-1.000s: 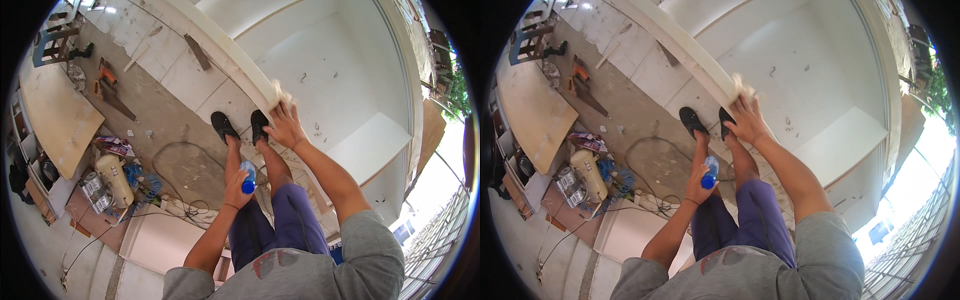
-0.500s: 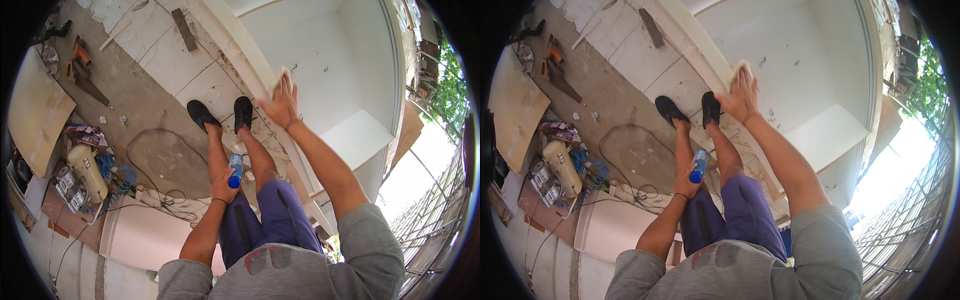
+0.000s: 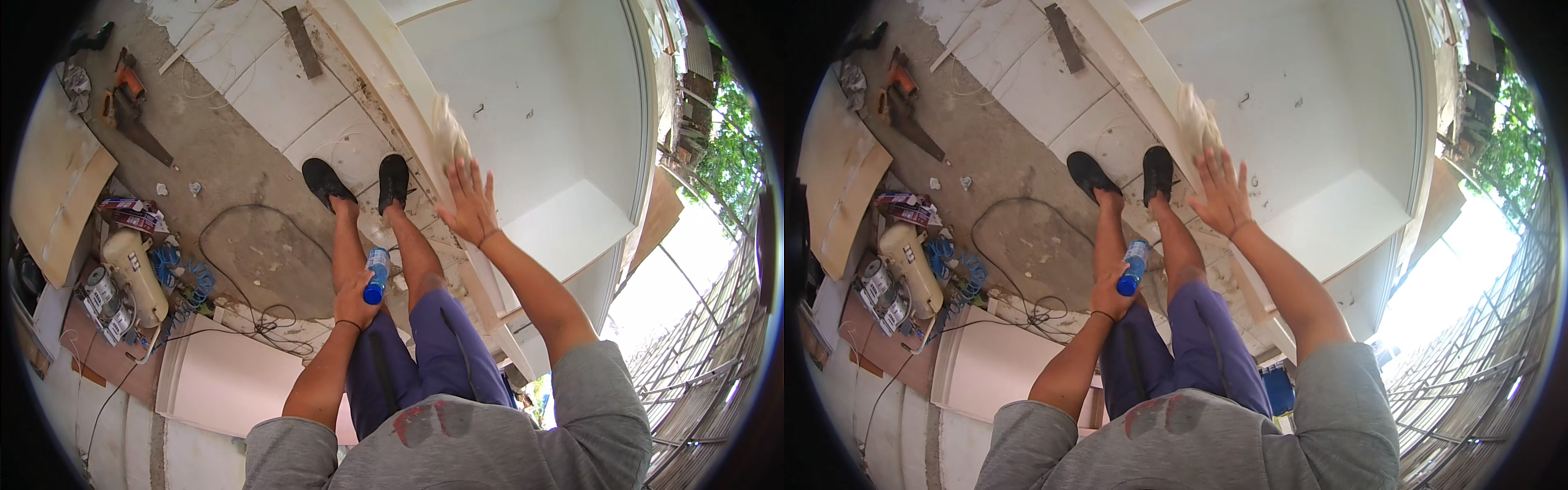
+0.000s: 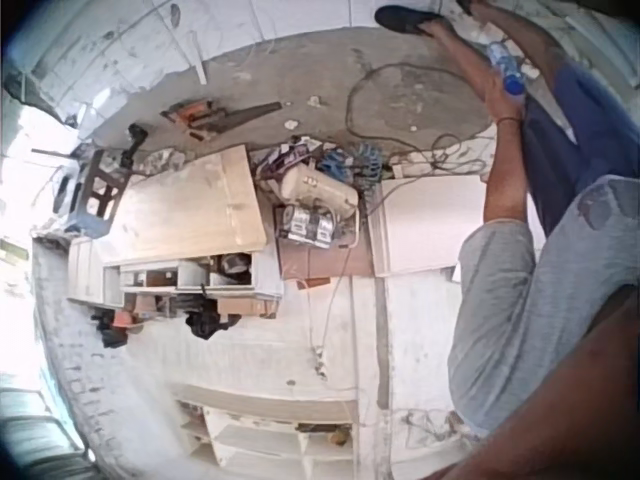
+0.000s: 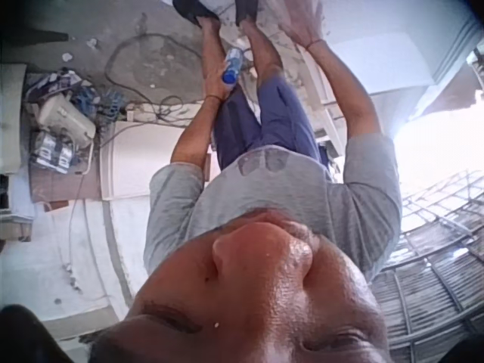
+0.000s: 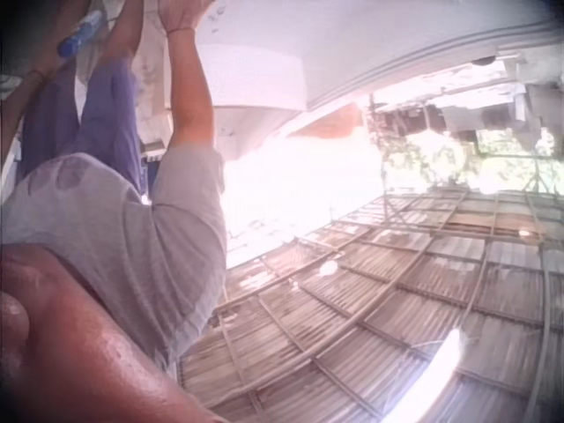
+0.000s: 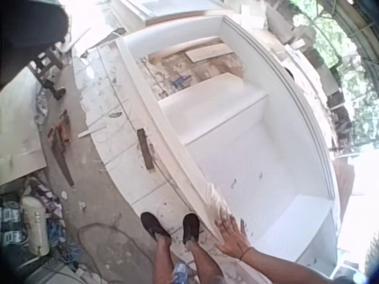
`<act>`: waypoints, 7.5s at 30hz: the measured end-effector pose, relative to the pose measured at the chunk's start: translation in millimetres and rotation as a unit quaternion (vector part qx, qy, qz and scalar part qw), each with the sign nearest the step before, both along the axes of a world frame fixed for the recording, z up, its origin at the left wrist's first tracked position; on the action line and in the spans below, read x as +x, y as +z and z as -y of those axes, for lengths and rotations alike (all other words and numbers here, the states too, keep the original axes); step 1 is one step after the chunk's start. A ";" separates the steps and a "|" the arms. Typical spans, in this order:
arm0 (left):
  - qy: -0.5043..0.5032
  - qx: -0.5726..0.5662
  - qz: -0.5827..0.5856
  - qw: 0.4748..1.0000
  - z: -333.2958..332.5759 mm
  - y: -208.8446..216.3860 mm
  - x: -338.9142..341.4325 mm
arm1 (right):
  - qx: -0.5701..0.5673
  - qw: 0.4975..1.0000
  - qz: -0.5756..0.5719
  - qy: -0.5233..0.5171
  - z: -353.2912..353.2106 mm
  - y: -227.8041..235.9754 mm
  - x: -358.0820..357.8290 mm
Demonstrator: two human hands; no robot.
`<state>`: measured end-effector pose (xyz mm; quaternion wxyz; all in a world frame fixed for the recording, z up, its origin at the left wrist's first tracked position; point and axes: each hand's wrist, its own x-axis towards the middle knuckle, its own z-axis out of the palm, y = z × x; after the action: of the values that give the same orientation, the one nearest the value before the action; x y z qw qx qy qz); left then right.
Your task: The person wipes a white wooden frame by hand with a cloth, periodically applying liquid from a blue bottle to the cloth.
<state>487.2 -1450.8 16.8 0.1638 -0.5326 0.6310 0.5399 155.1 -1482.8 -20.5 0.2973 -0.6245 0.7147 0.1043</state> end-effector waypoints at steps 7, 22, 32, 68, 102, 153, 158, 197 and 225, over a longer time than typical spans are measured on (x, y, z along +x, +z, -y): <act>-0.002 0.008 0.016 1.000 7.8 3.3 3.0 | 0.049 0.998 -0.019 0.022 33.1 2.2 2.2; 0.027 0.017 0.014 0.999 15.7 10.2 5.2 | -0.100 0.994 -0.026 0.040 125.1 -17.2 0.1; 0.065 -0.009 -0.026 0.997 19.1 2.3 14.7 | -0.222 0.974 0.014 0.039 268.2 -45.3 3.5; 0.026 -0.015 -0.062 0.998 19.4 0.6 31.6 | -0.239 0.968 0.033 0.064 270.0 -43.0 -2.1; 0.013 -0.027 -0.047 0.998 24.4 2.0 31.9 | -0.054 0.996 0.010 -0.073 114.4 -15.4 -2.3; -0.082 0.001 0.021 0.996 211.2 20.6 19.3 | -0.177 0.871 0.171 -0.426 393.3 -36.4 11.8; -0.071 0.027 0.035 0.996 232.8 22.0 28.5 | -0.071 0.851 0.152 -0.498 272.8 -33.3 7.8; -0.045 -0.008 0.042 0.998 211.3 18.6 -16.8 | -0.190 0.976 0.023 -0.106 362.2 -18.5 33.3; -0.017 -0.012 0.052 0.998 202.0 18.3 -20.7 | -0.145 0.985 -0.034 -0.087 355.1 -23.9 36.1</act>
<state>466.6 -1652.8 35.1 0.1992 -0.5513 0.6365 0.5012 191.2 -1837.9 -44.4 0.1876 -0.5925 0.7834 -0.0055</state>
